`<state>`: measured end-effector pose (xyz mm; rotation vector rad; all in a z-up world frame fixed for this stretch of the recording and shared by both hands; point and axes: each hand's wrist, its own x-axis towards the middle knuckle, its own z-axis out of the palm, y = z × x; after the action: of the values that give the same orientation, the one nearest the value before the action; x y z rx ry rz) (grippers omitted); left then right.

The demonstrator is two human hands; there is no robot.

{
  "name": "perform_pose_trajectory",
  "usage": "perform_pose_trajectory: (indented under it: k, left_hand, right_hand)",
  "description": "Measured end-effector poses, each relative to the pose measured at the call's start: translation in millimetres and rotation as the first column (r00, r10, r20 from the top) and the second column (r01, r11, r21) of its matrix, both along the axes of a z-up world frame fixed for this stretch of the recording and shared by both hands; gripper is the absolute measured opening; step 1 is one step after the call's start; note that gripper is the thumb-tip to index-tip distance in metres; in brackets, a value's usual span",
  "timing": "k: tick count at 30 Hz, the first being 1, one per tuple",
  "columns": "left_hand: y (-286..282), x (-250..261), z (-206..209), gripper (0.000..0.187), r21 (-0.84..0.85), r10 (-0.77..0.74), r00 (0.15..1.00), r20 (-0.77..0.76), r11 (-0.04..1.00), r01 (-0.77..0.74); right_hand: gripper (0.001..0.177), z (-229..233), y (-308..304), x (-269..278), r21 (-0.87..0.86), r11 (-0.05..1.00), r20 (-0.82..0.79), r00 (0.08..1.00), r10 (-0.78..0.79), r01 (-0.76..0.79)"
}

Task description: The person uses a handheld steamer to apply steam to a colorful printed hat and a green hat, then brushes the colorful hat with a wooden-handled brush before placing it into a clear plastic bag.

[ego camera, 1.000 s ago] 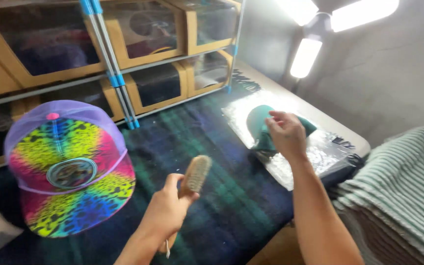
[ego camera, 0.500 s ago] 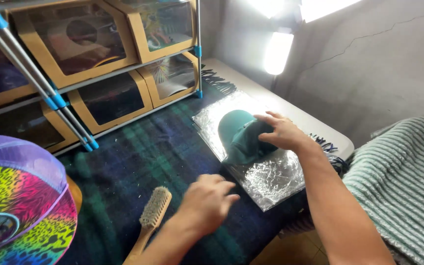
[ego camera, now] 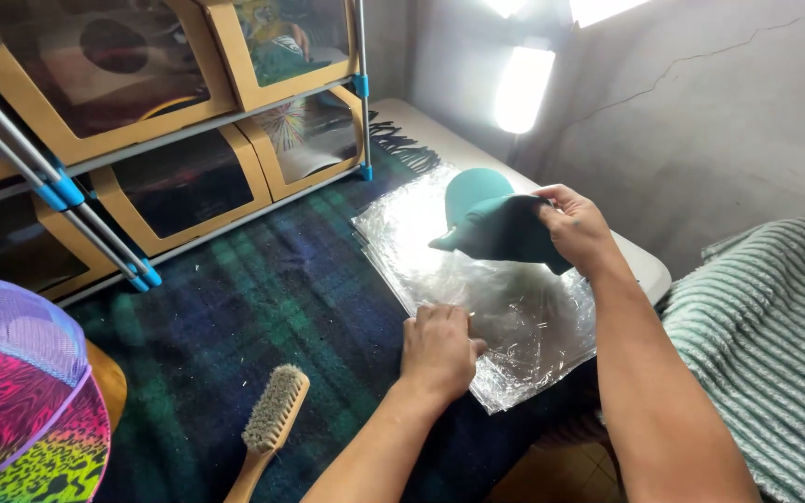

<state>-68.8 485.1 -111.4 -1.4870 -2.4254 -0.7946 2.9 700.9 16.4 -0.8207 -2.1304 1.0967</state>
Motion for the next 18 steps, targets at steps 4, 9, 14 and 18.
perform_pose_trajectory:
  k: [4, 9, 14, 18]
  left_hand:
    - [3, -3, -8, 0.02, -0.053, -0.039, 0.997, 0.059, 0.998, 0.042]
    - [-3, 1, 0, 0.017, -0.004, 0.004, 0.992, 0.125, 1.0, -0.004]
    - [14, 1, -20, 0.016, 0.124, 0.072, 0.996, -0.05, 0.99, -0.065]
    - [48, -8, -33, 0.013, 0.182, 0.183, 0.983, -0.012, 0.967, -0.178]
  right_hand:
    - [0.023, -4, 1, 5, -0.002, 0.999, 0.01, 0.999, -0.05, 0.05]
    - [0.017, 4, -8, 5, 0.004, 0.996, 0.008, 0.996, -0.085, 0.085]
    - [0.017, -1, 0, 1, 0.02, 0.996, -0.025, 0.996, -0.086, 0.087]
    - [0.014, 2, 14, 4, 0.035, 0.993, -0.118, 0.987, -0.109, 0.114]
